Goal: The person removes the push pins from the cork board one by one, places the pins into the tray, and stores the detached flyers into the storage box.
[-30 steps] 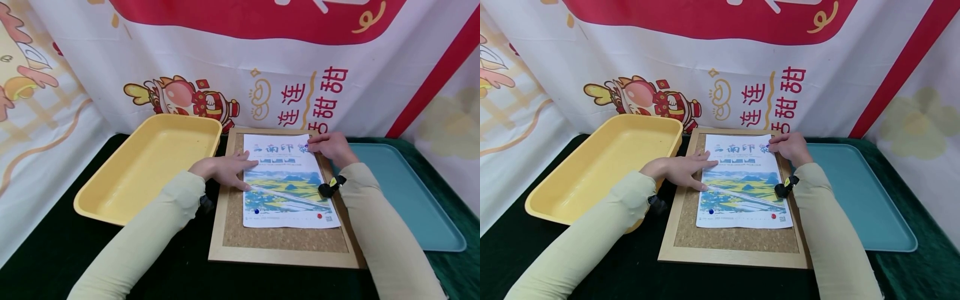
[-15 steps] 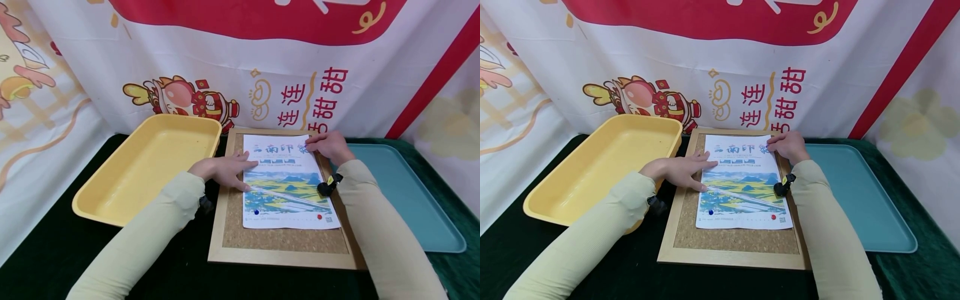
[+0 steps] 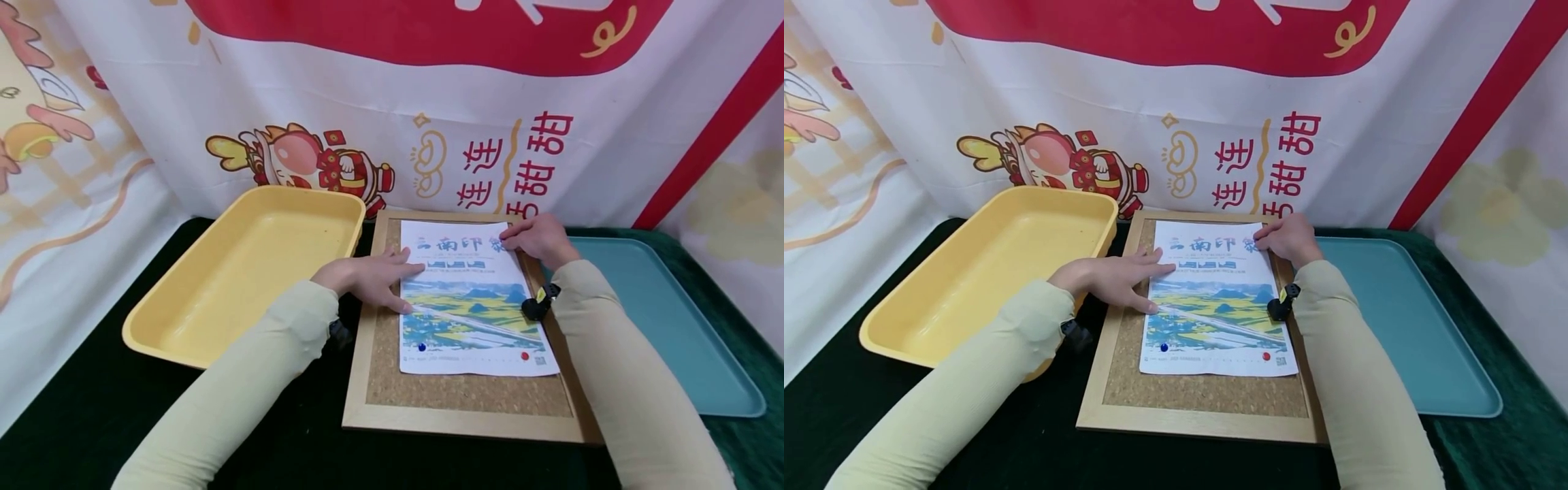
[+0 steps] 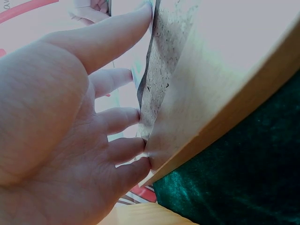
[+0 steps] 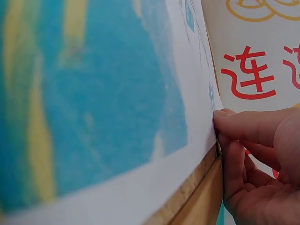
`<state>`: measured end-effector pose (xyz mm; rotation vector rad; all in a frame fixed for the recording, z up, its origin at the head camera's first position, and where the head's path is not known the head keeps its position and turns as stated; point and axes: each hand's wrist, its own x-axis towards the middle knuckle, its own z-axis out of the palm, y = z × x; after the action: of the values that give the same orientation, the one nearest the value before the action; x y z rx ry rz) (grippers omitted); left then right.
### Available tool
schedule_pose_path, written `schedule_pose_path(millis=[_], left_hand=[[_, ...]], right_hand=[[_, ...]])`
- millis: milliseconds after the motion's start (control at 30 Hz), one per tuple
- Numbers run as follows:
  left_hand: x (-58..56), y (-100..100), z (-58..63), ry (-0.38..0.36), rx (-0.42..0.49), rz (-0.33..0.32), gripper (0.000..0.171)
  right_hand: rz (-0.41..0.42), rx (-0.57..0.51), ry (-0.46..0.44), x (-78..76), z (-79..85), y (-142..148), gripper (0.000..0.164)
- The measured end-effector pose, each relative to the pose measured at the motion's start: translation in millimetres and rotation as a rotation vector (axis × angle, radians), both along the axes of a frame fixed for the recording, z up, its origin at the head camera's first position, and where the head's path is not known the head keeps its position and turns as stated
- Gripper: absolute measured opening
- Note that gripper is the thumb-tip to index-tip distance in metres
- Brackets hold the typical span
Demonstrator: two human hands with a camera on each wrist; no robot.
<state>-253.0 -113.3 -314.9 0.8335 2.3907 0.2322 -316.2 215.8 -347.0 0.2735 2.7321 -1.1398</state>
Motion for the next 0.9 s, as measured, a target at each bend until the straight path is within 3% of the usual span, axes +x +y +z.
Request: schedule_pose_path(millis=[400, 900], left_hand=[[-2.2, 2, -0.7, 0.002, 0.013, -0.012, 0.087], [-1.1, -1, -0.8, 0.002, 0.017, -0.007, 0.085]], right_hand=[[-0.022, -0.023, -0.006, -4.1, -3.4, 4, 0.029], [0.061, -0.143, -0.001, 7.7, -2.8, 10, 0.034]])
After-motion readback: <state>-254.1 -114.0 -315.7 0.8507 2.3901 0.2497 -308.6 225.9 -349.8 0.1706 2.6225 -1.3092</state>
